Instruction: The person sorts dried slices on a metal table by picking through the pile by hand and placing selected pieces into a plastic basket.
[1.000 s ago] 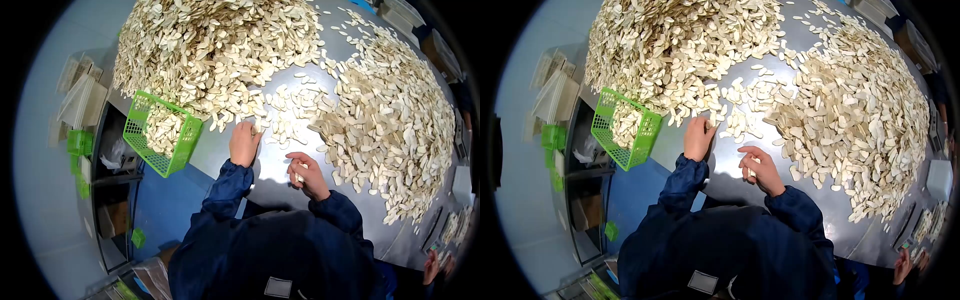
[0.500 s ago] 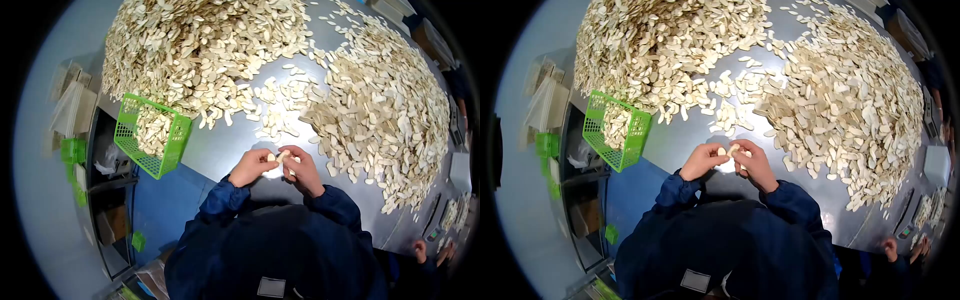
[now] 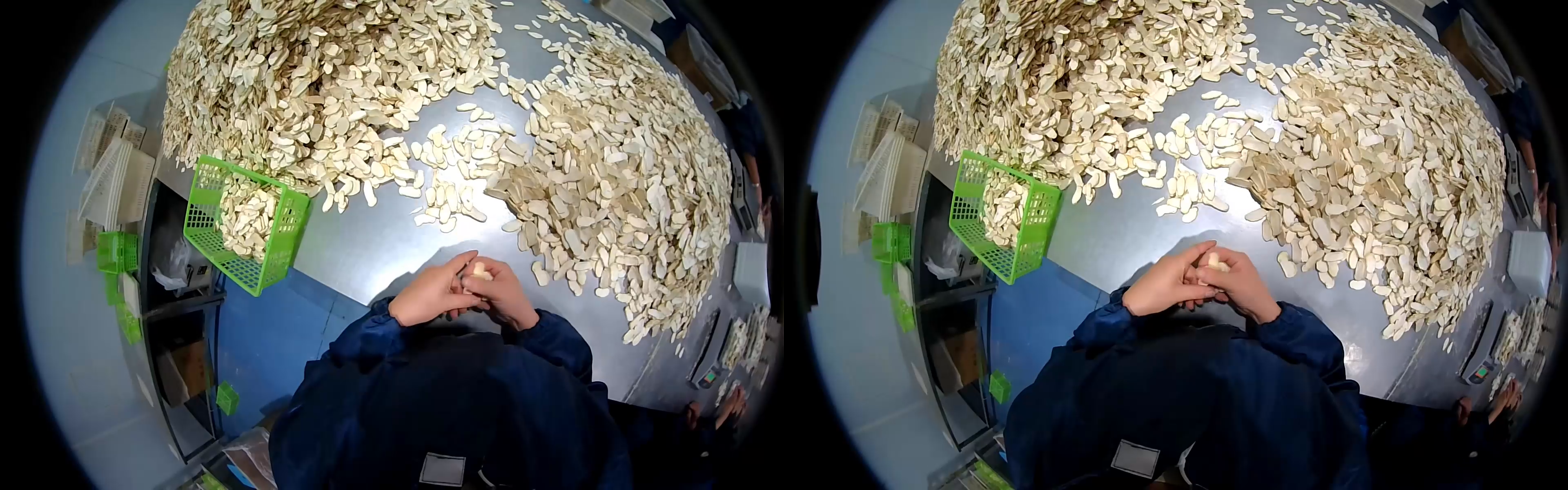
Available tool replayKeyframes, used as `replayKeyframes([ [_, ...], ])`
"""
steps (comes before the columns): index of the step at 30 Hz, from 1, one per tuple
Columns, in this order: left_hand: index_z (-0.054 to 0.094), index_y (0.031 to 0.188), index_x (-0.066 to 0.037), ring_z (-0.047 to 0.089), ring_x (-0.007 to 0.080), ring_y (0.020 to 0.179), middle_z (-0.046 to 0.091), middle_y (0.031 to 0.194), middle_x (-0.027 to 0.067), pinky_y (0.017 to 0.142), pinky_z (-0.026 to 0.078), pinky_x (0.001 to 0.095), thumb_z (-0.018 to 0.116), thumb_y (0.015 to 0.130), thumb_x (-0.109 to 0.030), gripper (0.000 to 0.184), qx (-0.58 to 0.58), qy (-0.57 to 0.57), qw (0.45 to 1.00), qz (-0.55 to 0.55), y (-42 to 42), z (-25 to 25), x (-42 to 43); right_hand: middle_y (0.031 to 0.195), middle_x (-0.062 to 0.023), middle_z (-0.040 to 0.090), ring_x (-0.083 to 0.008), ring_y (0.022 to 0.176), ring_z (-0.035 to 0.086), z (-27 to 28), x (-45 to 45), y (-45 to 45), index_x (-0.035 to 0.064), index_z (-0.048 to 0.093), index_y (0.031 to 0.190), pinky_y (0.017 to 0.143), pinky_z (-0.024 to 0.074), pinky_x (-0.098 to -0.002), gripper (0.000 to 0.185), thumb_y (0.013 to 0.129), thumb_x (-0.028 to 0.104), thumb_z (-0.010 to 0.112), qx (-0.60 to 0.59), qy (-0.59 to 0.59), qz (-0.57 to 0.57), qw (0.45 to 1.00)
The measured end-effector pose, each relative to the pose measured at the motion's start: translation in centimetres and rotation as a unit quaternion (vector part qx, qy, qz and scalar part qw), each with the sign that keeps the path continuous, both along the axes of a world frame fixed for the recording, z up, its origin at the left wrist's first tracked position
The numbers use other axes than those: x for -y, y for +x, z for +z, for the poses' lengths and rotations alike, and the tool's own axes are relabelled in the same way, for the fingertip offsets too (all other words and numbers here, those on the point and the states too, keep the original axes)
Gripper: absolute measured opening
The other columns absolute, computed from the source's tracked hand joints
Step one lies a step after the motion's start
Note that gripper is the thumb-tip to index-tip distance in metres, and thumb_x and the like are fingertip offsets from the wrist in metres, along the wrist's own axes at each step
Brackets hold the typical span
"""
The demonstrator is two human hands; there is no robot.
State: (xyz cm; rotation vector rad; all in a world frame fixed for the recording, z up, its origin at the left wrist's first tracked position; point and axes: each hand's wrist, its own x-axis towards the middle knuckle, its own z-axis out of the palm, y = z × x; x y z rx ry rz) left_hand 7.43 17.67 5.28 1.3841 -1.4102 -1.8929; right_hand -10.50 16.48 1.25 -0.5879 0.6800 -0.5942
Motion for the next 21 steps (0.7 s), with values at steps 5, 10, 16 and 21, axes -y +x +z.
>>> replayKeyframes([
  [5, 0.056, 0.114, 0.002, 0.058, 0.0188, 0.071, 0.060, 0.083, 0.0103, 0.064, 0.047, 0.0304, 0.072, 0.080, -0.022, 0.044, 0.223, -0.265, 0.932, 0.108, 0.8, -3.9, 3.2, 0.067, -0.0071, 0.054, -0.0109, 0.047, 0.046, -1.4, 0.8, -2.2, 0.0061, 0.049, 0.083, 0.038, 0.0321, -0.0201, 0.015, 0.091, 0.016, 0.058, 0.118, 0.043, -0.074, 0.989],
  [10, 0.057, 0.115, -0.002, 0.057, 0.0332, 0.089, 0.054, 0.103, 0.0168, 0.076, 0.047, 0.0401, 0.072, 0.077, -0.021, 0.045, 0.408, -0.400, 0.797, 0.196, -1.5, -4.4, 6.9, 0.072, -0.0069, 0.056, -0.0105, 0.048, 0.045, -2.2, 0.9, -2.0, 0.0063, 0.047, 0.085, 0.039, 0.0321, -0.0211, 0.016, 0.091, 0.017, 0.057, 0.139, 0.027, -0.016, 0.990],
  [16, 0.063, 0.109, -0.007, 0.060, 0.0328, 0.085, 0.058, 0.099, 0.0142, 0.074, 0.049, 0.0399, 0.067, 0.080, -0.012, 0.030, 0.330, -0.370, 0.844, 0.203, 0.6, -5.0, 6.2, 0.070, -0.0070, 0.055, -0.0096, 0.047, 0.044, -2.7, 1.0, -2.4, 0.0063, 0.048, 0.085, 0.039, 0.0316, -0.0213, 0.015, 0.091, 0.017, 0.057, 0.127, 0.038, -0.019, 0.991],
  [21, 0.065, 0.095, 0.000, 0.061, 0.0262, 0.074, 0.060, 0.087, 0.0131, 0.067, 0.048, 0.0321, 0.061, 0.083, -0.002, 0.013, 0.250, -0.323, 0.879, 0.245, 2.2, -3.8, 4.1, 0.069, -0.0069, 0.054, -0.0091, 0.047, 0.043, -2.6, 1.0, -2.1, 0.0063, 0.048, 0.086, 0.039, 0.0306, -0.0214, 0.015, 0.091, 0.017, 0.057, 0.130, 0.036, -0.015, 0.991],
])
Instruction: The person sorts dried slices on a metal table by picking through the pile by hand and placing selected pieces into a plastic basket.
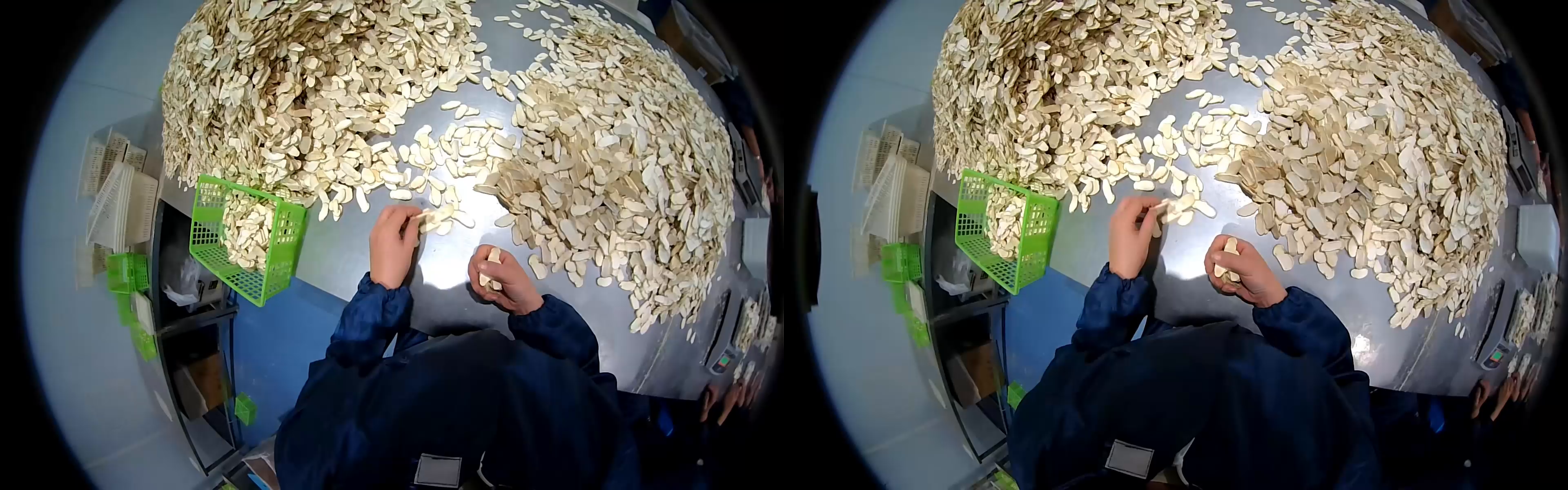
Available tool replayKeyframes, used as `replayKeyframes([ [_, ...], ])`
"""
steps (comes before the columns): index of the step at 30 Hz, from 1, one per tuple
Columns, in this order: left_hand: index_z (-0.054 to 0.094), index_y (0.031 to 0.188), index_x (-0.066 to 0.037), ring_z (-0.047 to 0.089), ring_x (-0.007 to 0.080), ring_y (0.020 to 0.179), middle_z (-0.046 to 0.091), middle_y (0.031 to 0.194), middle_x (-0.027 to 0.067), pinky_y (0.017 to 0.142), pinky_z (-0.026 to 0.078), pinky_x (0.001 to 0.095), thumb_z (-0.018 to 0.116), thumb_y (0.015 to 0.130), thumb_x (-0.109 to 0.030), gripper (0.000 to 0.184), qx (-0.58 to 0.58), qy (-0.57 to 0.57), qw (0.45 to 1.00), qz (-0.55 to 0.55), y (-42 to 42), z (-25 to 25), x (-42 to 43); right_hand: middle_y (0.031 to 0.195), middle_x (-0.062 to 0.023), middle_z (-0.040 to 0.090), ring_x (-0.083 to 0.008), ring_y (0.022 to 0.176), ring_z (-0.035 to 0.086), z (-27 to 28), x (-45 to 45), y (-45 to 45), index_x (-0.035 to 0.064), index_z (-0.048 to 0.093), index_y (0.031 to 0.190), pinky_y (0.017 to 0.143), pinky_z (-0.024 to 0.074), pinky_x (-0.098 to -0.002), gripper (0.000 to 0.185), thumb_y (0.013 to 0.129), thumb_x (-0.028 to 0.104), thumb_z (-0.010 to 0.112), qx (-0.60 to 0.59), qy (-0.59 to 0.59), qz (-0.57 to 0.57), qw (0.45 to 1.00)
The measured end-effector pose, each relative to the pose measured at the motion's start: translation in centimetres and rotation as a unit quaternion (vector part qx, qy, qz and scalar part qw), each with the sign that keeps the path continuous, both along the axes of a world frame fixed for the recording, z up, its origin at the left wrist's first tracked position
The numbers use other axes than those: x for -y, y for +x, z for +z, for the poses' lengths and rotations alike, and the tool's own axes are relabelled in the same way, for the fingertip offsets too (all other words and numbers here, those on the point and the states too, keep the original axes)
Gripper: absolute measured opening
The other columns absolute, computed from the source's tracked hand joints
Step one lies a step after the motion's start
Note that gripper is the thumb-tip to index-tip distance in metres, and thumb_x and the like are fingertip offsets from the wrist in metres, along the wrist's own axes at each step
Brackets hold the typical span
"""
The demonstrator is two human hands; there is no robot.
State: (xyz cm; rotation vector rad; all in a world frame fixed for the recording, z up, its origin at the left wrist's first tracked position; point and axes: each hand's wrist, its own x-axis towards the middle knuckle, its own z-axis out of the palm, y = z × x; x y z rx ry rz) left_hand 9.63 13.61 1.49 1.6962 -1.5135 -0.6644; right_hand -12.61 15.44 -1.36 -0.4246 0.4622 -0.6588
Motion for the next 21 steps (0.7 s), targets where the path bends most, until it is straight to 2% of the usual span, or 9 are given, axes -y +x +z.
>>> replayKeyframes([
  [2, 0.064, 0.094, 0.001, 0.060, 0.0250, 0.073, 0.060, 0.085, 0.0133, 0.066, 0.048, 0.0306, 0.060, 0.083, -0.001, 0.012, 0.016, -0.015, 1.000, -0.006, 0.1, -0.3, -1.0, 0.068, -0.0070, 0.054, -0.0090, 0.047, 0.043, -0.1, -0.1, -0.1, 0.0062, 0.048, 0.086, 0.039, 0.0305, -0.0212, 0.015, 0.091, 0.017, 0.057, -0.008, -0.004, -0.002, 1.000],
  [5, 0.064, 0.091, 0.001, 0.060, 0.0213, 0.073, 0.060, 0.085, 0.0126, 0.066, 0.047, 0.0292, 0.059, 0.083, 0.000, 0.009, -0.039, 0.007, 0.999, 0.022, 0.0, -1.5, -2.1, 0.069, -0.0069, 0.054, -0.0090, 0.047, 0.043, 0.0, 0.0, -0.2, 0.0061, 0.048, 0.086, 0.039, 0.0305, -0.0210, 0.015, 0.091, 0.017, 0.058, -0.009, -0.004, -0.008, 1.000],
  [7, 0.062, 0.097, 0.001, 0.060, 0.0147, 0.076, 0.063, 0.090, 0.0088, 0.067, 0.047, 0.0255, 0.057, 0.087, 0.001, 0.012, -0.220, 0.087, 0.971, 0.031, 0.4, -2.6, -2.5, 0.069, -0.0069, 0.055, -0.0091, 0.047, 0.044, 0.1, 0.0, -0.3, 0.0062, 0.048, 0.086, 0.039, 0.0307, -0.0209, 0.015, 0.091, 0.017, 0.058, -0.011, -0.003, -0.011, 1.000],
  [9, 0.060, 0.103, 0.000, 0.061, 0.0126, 0.080, 0.065, 0.094, 0.0074, 0.069, 0.048, 0.0237, 0.056, 0.088, 0.001, 0.015, -0.416, 0.155, 0.896, 0.019, 0.7, -2.4, -2.6, 0.069, -0.0070, 0.055, -0.0092, 0.047, 0.045, 0.2, 0.0, -0.3, 0.0064, 0.048, 0.086, 0.038, 0.0309, -0.0209, 0.015, 0.091, 0.016, 0.058, -0.018, -0.005, -0.010, 1.000],
  [10, 0.055, 0.111, 0.001, 0.063, 0.0130, 0.087, 0.064, 0.100, 0.0081, 0.075, 0.051, 0.0227, 0.053, 0.092, -0.001, 0.019, -0.520, 0.208, 0.828, 0.008, 0.6, -1.6, -2.7, 0.071, -0.0067, 0.057, -0.0093, 0.048, 0.048, 0.1, 0.0, -0.2, 0.0059, 0.050, 0.085, 0.038, 0.0321, -0.0207, 0.016, 0.090, 0.015, 0.061, -0.016, 0.003, -0.019, 1.000],
  [13, 0.054, 0.112, 0.001, 0.064, 0.0142, 0.091, 0.063, 0.104, 0.0098, 0.081, 0.053, 0.0250, 0.052, 0.094, -0.003, 0.018, -0.619, 0.286, 0.731, -0.002, -0.3, -0.7, -2.9, 0.072, -0.0057, 0.059, -0.0084, 0.049, 0.050, 0.5, 0.0, 0.6, 0.0056, 0.051, 0.082, 0.039, 0.0332, -0.0199, 0.017, 0.088, 0.014, 0.064, -0.116, -0.023, -0.064, 0.991],
  [17, 0.055, 0.111, 0.000, 0.064, 0.0142, 0.091, 0.063, 0.103, 0.0091, 0.081, 0.053, 0.0252, 0.051, 0.094, -0.004, 0.017, -0.647, 0.311, 0.695, -0.042, -1.0, -1.7, -3.7, 0.071, -0.0025, 0.058, -0.0057, 0.049, 0.050, 2.0, 0.3, 1.6, 0.0024, 0.060, 0.096, 0.040, 0.0329, -0.0184, 0.016, 0.086, 0.013, 0.066, -0.190, -0.053, -0.124, 0.972],
  [18, 0.056, 0.109, 0.000, 0.064, 0.0135, 0.090, 0.063, 0.102, 0.0076, 0.081, 0.053, 0.0246, 0.052, 0.094, -0.004, 0.016, -0.641, 0.309, 0.701, -0.048, -1.2, -1.8, -3.8, 0.069, -0.0011, 0.057, -0.0048, 0.050, 0.048, 1.9, 0.3, 1.3, 0.0007, 0.062, 0.103, 0.041, 0.0317, -0.0183, 0.021, 0.085, 0.012, 0.066, -0.209, -0.077, -0.108, 0.969],
  [21, 0.056, 0.109, 0.000, 0.064, 0.0123, 0.086, 0.064, 0.101, 0.0080, 0.076, 0.053, 0.0238, 0.052, 0.095, -0.006, 0.016, -0.611, 0.304, 0.729, -0.052, -1.8, -1.8, -4.3, 0.065, -0.0003, 0.055, -0.0041, 0.050, 0.046, 1.2, 0.2, 1.7, -0.0003, 0.063, 0.101, 0.041, 0.0304, -0.0184, 0.021, 0.085, 0.012, 0.065, -0.237, -0.088, -0.092, 0.963],
])
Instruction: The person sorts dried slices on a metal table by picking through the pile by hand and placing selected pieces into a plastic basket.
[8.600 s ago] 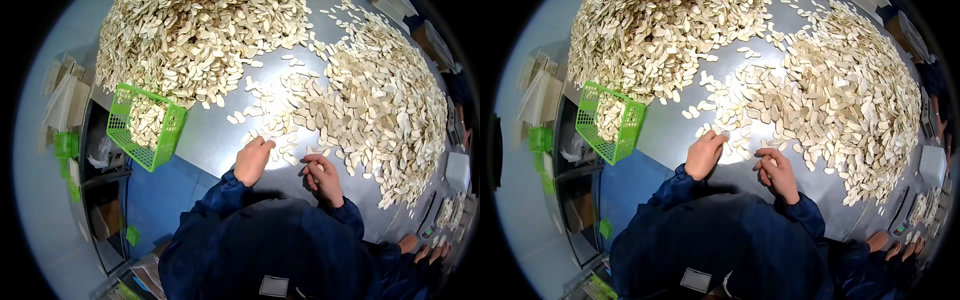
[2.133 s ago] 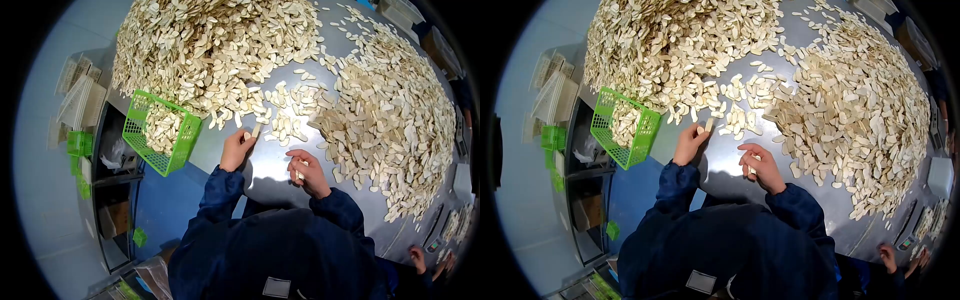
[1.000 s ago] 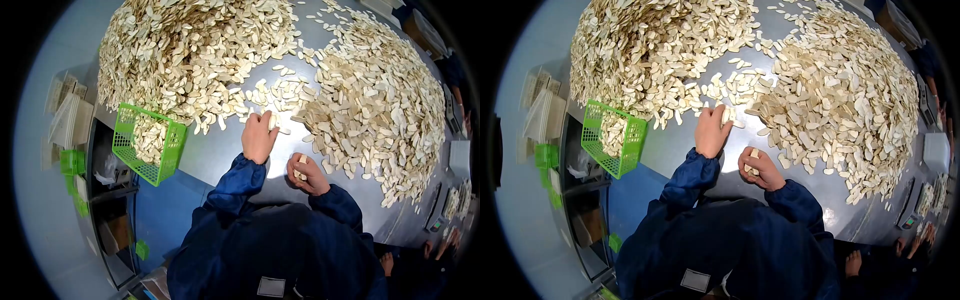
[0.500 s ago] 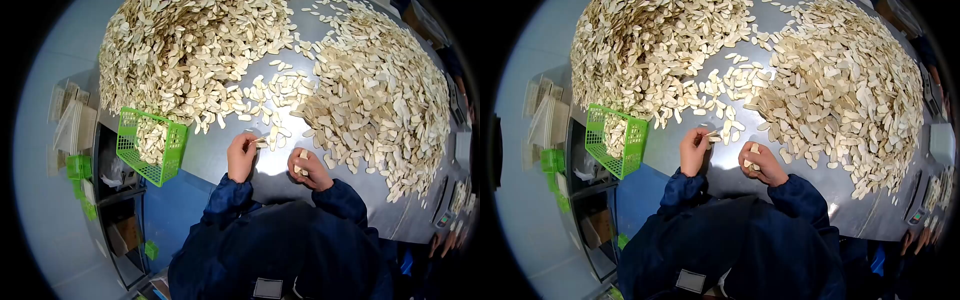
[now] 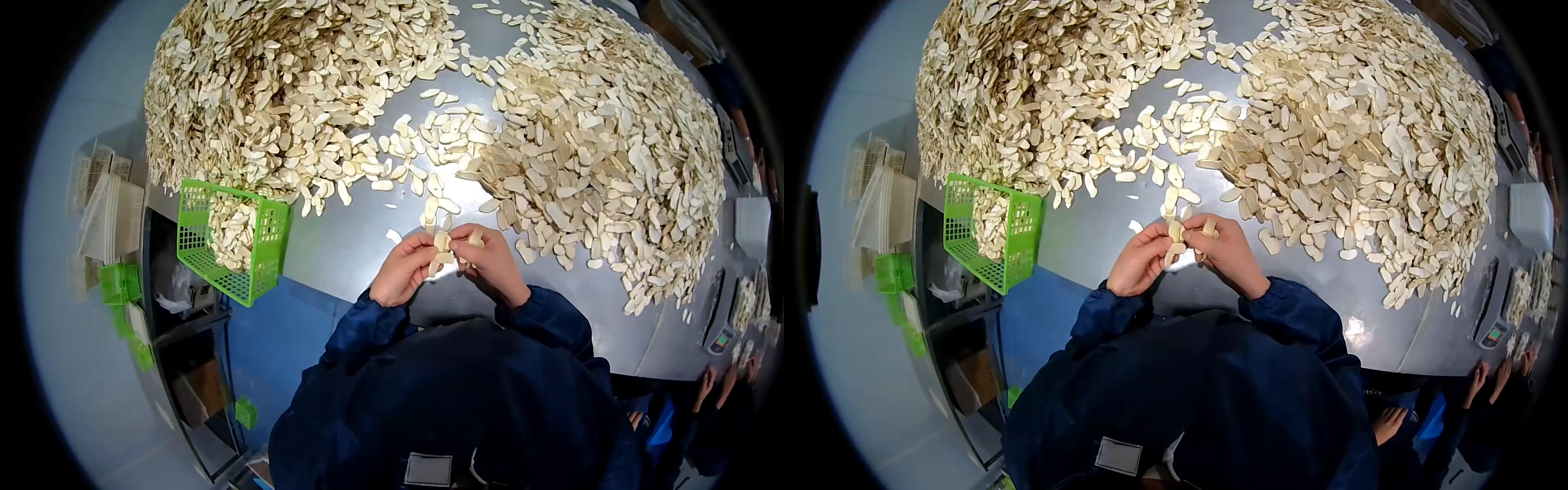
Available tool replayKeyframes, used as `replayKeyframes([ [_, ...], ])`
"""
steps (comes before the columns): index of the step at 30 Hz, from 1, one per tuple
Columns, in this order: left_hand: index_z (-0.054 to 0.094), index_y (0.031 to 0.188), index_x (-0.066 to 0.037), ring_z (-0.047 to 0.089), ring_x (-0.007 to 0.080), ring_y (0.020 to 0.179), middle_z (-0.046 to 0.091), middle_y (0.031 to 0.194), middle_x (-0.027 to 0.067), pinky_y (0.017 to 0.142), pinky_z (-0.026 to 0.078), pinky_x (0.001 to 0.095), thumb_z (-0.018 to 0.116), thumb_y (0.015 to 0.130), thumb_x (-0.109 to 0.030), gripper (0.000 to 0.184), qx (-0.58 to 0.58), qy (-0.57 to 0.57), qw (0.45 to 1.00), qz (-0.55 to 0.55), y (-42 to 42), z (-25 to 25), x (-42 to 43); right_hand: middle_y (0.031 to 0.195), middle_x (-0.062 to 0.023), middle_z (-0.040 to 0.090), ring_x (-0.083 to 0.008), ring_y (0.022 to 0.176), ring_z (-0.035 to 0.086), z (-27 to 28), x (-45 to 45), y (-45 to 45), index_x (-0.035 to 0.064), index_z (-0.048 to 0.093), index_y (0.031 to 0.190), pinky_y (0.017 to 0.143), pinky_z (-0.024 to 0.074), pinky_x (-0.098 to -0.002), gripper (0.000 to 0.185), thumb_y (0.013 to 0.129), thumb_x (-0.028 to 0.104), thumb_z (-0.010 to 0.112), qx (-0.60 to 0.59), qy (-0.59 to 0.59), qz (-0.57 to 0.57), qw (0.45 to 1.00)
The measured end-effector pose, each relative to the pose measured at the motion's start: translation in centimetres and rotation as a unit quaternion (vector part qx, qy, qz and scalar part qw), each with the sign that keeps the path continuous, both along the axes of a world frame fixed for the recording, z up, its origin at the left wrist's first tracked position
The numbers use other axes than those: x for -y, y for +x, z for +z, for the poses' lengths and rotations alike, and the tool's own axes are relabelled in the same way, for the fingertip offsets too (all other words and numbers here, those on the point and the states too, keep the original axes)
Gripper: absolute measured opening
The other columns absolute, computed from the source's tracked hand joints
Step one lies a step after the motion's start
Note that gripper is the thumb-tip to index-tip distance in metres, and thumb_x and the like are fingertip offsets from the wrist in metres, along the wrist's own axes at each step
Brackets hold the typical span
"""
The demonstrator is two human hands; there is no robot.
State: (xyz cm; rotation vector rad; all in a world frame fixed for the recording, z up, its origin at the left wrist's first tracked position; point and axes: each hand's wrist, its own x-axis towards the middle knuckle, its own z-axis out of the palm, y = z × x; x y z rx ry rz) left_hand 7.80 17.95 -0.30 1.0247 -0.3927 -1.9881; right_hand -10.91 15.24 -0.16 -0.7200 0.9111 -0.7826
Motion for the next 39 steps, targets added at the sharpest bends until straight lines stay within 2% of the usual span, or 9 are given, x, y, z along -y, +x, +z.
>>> replayKeyframes([
  [7, 0.061, 0.097, 0.001, 0.056, 0.0057, 0.076, 0.064, 0.086, 0.0029, 0.066, 0.045, 0.0208, 0.060, 0.089, -0.004, 0.010, 0.261, -0.103, 0.960, 0.022, 0.8, -0.6, -0.2, 0.061, -0.0037, 0.052, -0.0083, 0.044, 0.042, 0.8, 0.7, -0.6, 0.0013, 0.055, 0.090, 0.038, 0.0284, -0.0205, 0.010, 0.086, 0.008, 0.060, 0.013, 0.089, -0.080, 0.993],
  [11, 0.064, 0.094, 0.002, 0.058, 0.0114, 0.072, 0.062, 0.083, 0.0055, 0.065, 0.047, 0.0259, 0.064, 0.084, -0.006, 0.012, 0.410, -0.172, 0.896, -0.012, 0.7, 0.0, -0.3, 0.066, -0.0051, 0.056, -0.0089, 0.048, 0.049, 0.1, 0.7, -1.5, 0.0010, 0.056, 0.093, 0.036, 0.0313, -0.0208, 0.010, 0.086, 0.008, 0.059, 0.127, 0.093, -0.076, 0.985],
  [15, 0.061, 0.103, 0.001, 0.057, 0.0245, 0.068, 0.056, 0.088, 0.0133, 0.066, 0.048, 0.0333, 0.066, 0.079, -0.011, 0.027, 0.643, -0.232, 0.728, 0.059, 2.4, 0.9, 1.1, 0.073, -0.0106, 0.060, -0.0118, 0.045, 0.049, 0.4, 0.9, -2.4, -0.0003, 0.056, 0.096, 0.035, 0.0325, -0.0215, 0.011, 0.088, 0.007, 0.053, 0.250, 0.078, -0.017, 0.965],
  [19, 0.058, 0.110, 0.002, 0.059, 0.0255, 0.071, 0.058, 0.093, 0.0159, 0.067, 0.048, 0.0342, 0.065, 0.080, -0.010, 0.033, 0.643, -0.283, 0.711, -0.035, 1.2, 0.2, 1.5, 0.076, -0.0125, 0.062, -0.0137, 0.047, 0.052, 0.2, 0.5, -2.9, -0.0013, 0.057, 0.096, 0.036, 0.0340, -0.0217, 0.014, 0.088, 0.010, 0.056, 0.288, 0.078, 0.118, 0.947],
  [22, 0.061, 0.107, 0.001, 0.060, 0.0276, 0.073, 0.059, 0.088, 0.0164, 0.068, 0.048, 0.0342, 0.063, 0.081, -0.006, 0.027, 0.475, -0.332, 0.810, -0.091, -1.4, 1.3, 2.3, 0.069, -0.0120, 0.059, -0.0122, 0.043, 0.047, 1.0, 0.1, -2.7, -0.0013, 0.058, 0.092, 0.035, 0.0314, -0.0226, 0.025, 0.084, 0.021, 0.066, 0.258, 0.068, 0.182, 0.947],
  [28, 0.066, 0.103, -0.001, 0.058, 0.0360, 0.084, 0.060, 0.088, 0.0172, 0.074, 0.047, 0.0408, 0.061, 0.083, -0.006, 0.021, 0.659, -0.384, 0.646, -0.013, 0.1, 2.0, 9.0, 0.075, -0.0105, 0.061, -0.0121, 0.049, 0.051, -0.4, 0.1, -3.3, -0.0005, 0.056, 0.095, 0.038, 0.0334, -0.0223, 0.015, 0.085, 0.010, 0.060, 0.288, 0.075, 0.169, 0.940],
  [32, 0.067, 0.098, -0.005, 0.058, 0.0311, 0.079, 0.058, 0.087, 0.0127, 0.071, 0.048, 0.0380, 0.064, 0.081, -0.007, 0.017, 0.713, -0.423, 0.553, -0.077, 1.5, 0.2, 11.3, 0.071, -0.0099, 0.059, -0.0112, 0.044, 0.047, 0.0, 0.0, -3.2, 0.0002, 0.058, 0.093, 0.035, 0.0311, -0.0220, 0.025, 0.085, 0.023, 0.067, 0.258, 0.062, 0.149, 0.953],
  [37, 0.068, 0.088, -0.002, 0.059, 0.0316, 0.082, 0.060, 0.083, 0.0132, 0.072, 0.047, 0.0365, 0.066, 0.082, -0.012, 0.012, 0.712, -0.386, 0.585, -0.039, 2.1, 1.1, 10.4, 0.072, -0.0099, 0.060, -0.0107, 0.043, 0.044, -0.1, 0.4, -3.1, 0.0006, 0.057, 0.102, 0.037, 0.0303, -0.0227, 0.023, 0.091, 0.021, 0.060, 0.246, 0.072, 0.161, 0.953],
  [39, 0.067, 0.090, 0.000, 0.061, 0.0280, 0.079, 0.062, 0.082, 0.0133, 0.070, 0.047, 0.0337, 0.066, 0.084, -0.013, 0.014, 0.638, -0.335, 0.692, -0.030, 1.8, 2.5, 8.9, 0.077, -0.0103, 0.061, -0.0111, 0.044, 0.045, 0.0, 0.3, -2.4, 0.0004, 0.055, 0.110, 0.038, 0.0320, -0.0224, 0.029, 0.093, 0.023, 0.058, 0.220, 0.094, 0.121, 0.963],
])
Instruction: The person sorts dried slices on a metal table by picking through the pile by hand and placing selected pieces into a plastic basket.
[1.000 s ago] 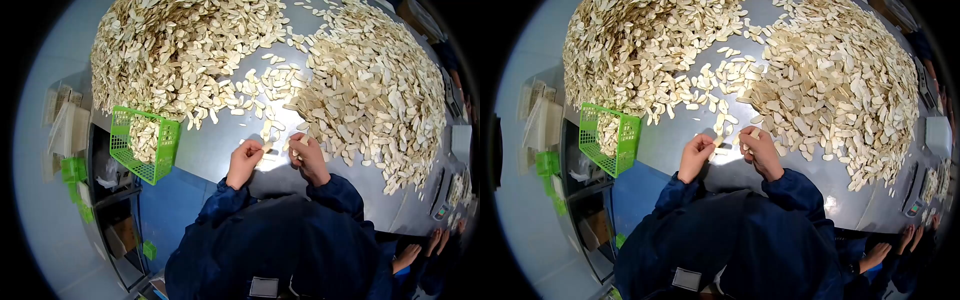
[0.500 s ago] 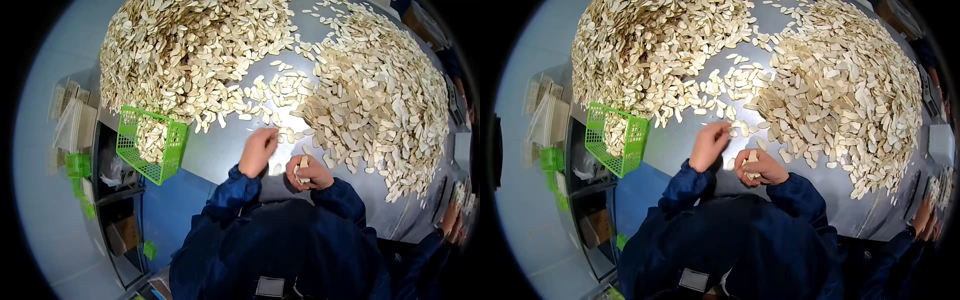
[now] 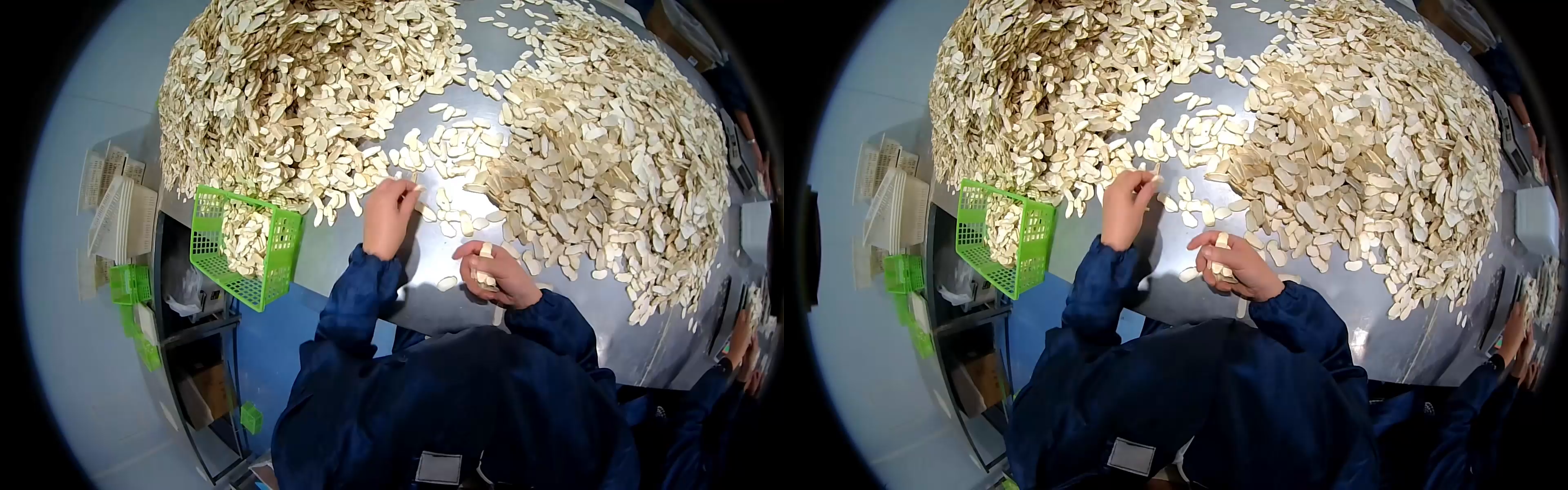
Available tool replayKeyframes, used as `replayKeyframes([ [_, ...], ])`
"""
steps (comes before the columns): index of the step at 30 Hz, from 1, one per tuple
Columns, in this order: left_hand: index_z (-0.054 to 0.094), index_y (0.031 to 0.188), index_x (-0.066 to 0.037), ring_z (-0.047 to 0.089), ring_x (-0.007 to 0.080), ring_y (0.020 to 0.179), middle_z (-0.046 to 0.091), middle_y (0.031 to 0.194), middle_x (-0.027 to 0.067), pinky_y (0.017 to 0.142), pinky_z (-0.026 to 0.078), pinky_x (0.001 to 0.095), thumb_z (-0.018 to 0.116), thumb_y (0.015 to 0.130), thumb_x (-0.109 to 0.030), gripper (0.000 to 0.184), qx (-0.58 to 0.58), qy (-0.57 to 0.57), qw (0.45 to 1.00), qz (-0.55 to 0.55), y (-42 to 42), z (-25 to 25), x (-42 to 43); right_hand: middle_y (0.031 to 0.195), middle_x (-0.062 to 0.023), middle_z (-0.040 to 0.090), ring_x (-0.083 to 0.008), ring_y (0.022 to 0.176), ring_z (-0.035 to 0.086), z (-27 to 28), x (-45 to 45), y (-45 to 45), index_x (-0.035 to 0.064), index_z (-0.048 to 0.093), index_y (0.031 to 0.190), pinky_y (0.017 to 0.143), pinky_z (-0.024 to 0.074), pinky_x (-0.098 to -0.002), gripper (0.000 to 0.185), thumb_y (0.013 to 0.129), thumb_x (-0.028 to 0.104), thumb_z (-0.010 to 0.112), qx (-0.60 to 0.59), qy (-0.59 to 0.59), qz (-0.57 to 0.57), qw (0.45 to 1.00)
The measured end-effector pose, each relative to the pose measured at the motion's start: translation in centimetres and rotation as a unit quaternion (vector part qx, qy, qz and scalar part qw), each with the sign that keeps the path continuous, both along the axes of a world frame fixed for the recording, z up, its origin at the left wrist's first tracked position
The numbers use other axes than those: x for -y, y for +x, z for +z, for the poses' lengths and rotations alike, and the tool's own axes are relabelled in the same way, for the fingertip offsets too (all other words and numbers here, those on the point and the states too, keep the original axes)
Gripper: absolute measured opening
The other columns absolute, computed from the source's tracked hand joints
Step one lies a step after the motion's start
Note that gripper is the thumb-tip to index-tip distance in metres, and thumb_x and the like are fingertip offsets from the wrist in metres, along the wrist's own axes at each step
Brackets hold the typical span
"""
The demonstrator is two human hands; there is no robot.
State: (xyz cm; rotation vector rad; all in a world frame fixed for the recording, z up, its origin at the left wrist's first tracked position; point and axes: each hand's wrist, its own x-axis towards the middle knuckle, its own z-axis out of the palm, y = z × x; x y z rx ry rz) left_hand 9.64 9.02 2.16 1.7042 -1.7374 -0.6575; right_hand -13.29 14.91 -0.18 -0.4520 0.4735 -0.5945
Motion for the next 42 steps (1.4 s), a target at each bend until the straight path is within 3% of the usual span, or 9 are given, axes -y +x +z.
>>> replayKeyframes([
  [6, 0.063, 0.095, 0.000, 0.059, 0.0129, 0.065, 0.061, 0.070, 0.0063, 0.059, 0.045, 0.0262, 0.066, 0.086, -0.016, 0.019, -0.186, 0.168, 0.964, -0.093, -0.9, 3.5, -4.9, 0.085, -0.0123, 0.064, -0.0118, 0.054, 0.055, 2.4, -0.7, 1.5, 0.0010, 0.054, 0.118, 0.040, 0.0361, -0.0199, 0.032, 0.097, 0.025, 0.051, -0.026, 0.124, -0.095, 0.987],
  [10, 0.059, 0.094, 0.000, 0.060, 0.0104, 0.065, 0.060, 0.068, 0.0044, 0.056, 0.045, 0.0243, 0.065, 0.088, -0.017, 0.020, -0.184, 0.263, 0.946, -0.046, 1.2, 1.7, -6.3, 0.069, -0.0131, 0.061, -0.0112, 0.044, 0.047, 1.5, -1.3, -1.7, 0.0027, 0.053, 0.091, 0.037, 0.0327, -0.0208, 0.016, 0.094, 0.019, 0.056, -0.008, 0.038, -0.019, 0.999],
  [15, 0.059, 0.098, -0.004, 0.063, 0.0088, 0.070, 0.064, 0.080, 0.0029, 0.059, 0.050, 0.0222, 0.056, 0.094, -0.021, 0.018, -0.182, 0.495, 0.818, -0.232, 0.7, 1.0, -8.5, 0.071, -0.0033, 0.059, -0.0077, 0.056, 0.052, 3.5, -3.6, -4.7, 0.0033, 0.059, 0.114, 0.046, 0.0389, -0.0210, 0.029, 0.088, 0.017, 0.059, -0.238, -0.135, 0.262, 0.926],
  [20, 0.061, 0.106, -0.002, 0.061, 0.0157, 0.079, 0.065, 0.088, 0.0085, 0.072, 0.049, 0.0287, 0.060, 0.090, -0.018, 0.023, -0.196, 0.307, 0.865, -0.346, -2.4, -2.0, -8.6, 0.072, -0.0019, 0.059, -0.0062, 0.059, 0.056, 3.6, -3.4, -5.3, 0.0048, 0.059, 0.117, 0.048, 0.0415, -0.0214, 0.032, 0.087, 0.017, 0.058, -0.360, -0.133, 0.304, 0.872],
  [26, 0.059, 0.114, 0.002, 0.061, 0.0242, 0.076, 0.062, 0.088, 0.0132, 0.070, 0.048, 0.0320, 0.063, 0.084, -0.010, 0.033, -0.140, 0.102, 0.979, -0.105, -1.7, -2.1, -5.2, 0.070, -0.0054, 0.061, -0.0088, 0.055, 0.057, 2.8, -1.1, -5.5, -0.0002, 0.058, 0.114, 0.044, 0.0383, -0.0210, 0.028, 0.089, 0.012, 0.056, -0.441, -0.166, -0.222, 0.854],
  [31, 0.047, 0.129, 0.005, 0.060, 0.0344, 0.082, 0.060, 0.094, 0.0203, 0.072, 0.049, 0.0389, 0.064, 0.082, -0.016, 0.054, -0.081, 0.102, 0.988, -0.087, -5.0, -2.3, -3.0, 0.074, -0.0060, 0.061, -0.0103, 0.058, 0.060, 3.2, -2.2, -3.5, 0.0008, 0.057, 0.113, 0.041, 0.0373, -0.0195, 0.025, 0.090, 0.012, 0.056, -0.230, -0.092, -0.068, 0.966],
  [35, 0.052, 0.125, 0.002, 0.061, 0.0344, 0.086, 0.060, 0.094, 0.0202, 0.076, 0.048, 0.0388, 0.062, 0.083, -0.012, 0.046, -0.209, 0.109, 0.934, -0.268, -8.9, -0.8, -1.9, 0.074, -0.0041, 0.062, -0.0102, 0.060, 0.061, 1.8, -3.4, -0.7, 0.0023, 0.057, 0.118, 0.042, 0.0375, -0.0197, 0.031, 0.090, 0.015, 0.059, -0.252, -0.136, 0.127, 0.950],
  [39, 0.054, 0.126, -0.003, 0.060, 0.0276, 0.090, 0.059, 0.106, 0.0154, 0.081, 0.048, 0.0328, 0.063, 0.085, -0.013, 0.043, -0.147, 0.055, 0.968, -0.196, -7.9, 0.1, 0.3, 0.072, -0.0038, 0.061, -0.0108, 0.061, 0.061, 1.6, -2.5, -0.1, 0.0043, 0.048, 0.128, 0.043, 0.0375, -0.0207, 0.040, 0.090, 0.013, 0.058, -0.232, -0.087, 0.111, 0.962],
  [42, 0.048, 0.132, -0.002, 0.045, 0.0380, 0.118, 0.048, 0.127, 0.0212, 0.098, 0.037, 0.0457, 0.067, 0.082, -0.022, 0.057, 0.121, -0.102, 0.986, -0.046, -5.3, -1.9, 3.0, 0.073, -0.0048, 0.059, -0.0119, 0.061, 0.060, 0.7, -1.7, 0.1, 0.0035, 0.045, 0.131, 0.043, 0.0370, -0.0213, 0.043, 0.091, 0.013, 0.057, -0.166, -0.076, 0.085, 0.979],
])
